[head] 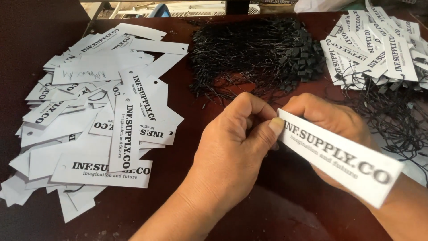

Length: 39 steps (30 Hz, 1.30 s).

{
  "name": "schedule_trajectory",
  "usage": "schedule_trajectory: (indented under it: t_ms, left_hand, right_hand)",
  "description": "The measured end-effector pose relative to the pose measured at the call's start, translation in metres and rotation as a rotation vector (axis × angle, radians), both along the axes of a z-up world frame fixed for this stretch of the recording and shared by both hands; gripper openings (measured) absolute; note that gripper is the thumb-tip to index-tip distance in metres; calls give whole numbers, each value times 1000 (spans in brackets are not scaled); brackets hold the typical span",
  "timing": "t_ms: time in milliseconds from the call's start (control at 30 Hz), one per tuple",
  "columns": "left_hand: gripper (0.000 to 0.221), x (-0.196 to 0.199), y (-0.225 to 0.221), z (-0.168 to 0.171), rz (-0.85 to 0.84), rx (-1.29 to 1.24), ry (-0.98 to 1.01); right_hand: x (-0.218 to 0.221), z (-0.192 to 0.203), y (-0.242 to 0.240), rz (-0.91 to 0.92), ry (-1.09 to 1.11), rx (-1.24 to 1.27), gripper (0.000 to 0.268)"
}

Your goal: Attaching paper brand tags to plastic string fasteners by threading the fastener through a hole in the tag.

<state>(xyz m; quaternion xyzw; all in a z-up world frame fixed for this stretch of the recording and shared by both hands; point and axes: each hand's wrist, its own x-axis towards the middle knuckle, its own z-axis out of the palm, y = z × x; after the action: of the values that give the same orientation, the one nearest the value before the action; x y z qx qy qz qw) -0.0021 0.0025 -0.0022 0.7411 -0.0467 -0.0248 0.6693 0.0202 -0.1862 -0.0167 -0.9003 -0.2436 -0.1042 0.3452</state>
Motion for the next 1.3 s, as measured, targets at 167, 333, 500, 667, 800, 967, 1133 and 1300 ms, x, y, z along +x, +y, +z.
schedule_trajectory:
  t_ms: [167, 333, 500, 667, 800, 967, 1133, 1300]
  left_hand:
    - [15, 4, 1, 2, 4, 27, 64]
    - [17, 3, -1, 2, 16, 172, 43]
    - [20, 4, -3, -1, 10, 224, -7]
    - [19, 5, -2, -3, 67, 241, -6]
    - [20, 6, 0, 0, 123, 236, 29]
    - [17, 4, -2, -7, 150, 155, -31]
    - [19, 3, 2, -6, 141, -270, -3]
    - [19, -1, 8, 1, 271, -255, -54]
  right_hand:
    - [-1, 3, -1, 106, 92, 67, 23]
    - [-3, 4, 5, 208, 156, 223, 24]
    - [-5, 4, 5, 228, 87, 296, 62]
    - [-7, 5, 7, 125, 89, 312, 26]
    - [-6, 9, 9, 136, -39, 240, 12]
    - [-6, 6, 7, 76, -26, 194, 18]
    - [-2, 4, 8, -36, 48, 395, 10]
    - [17, -7, -5, -295, 20, 846, 14]
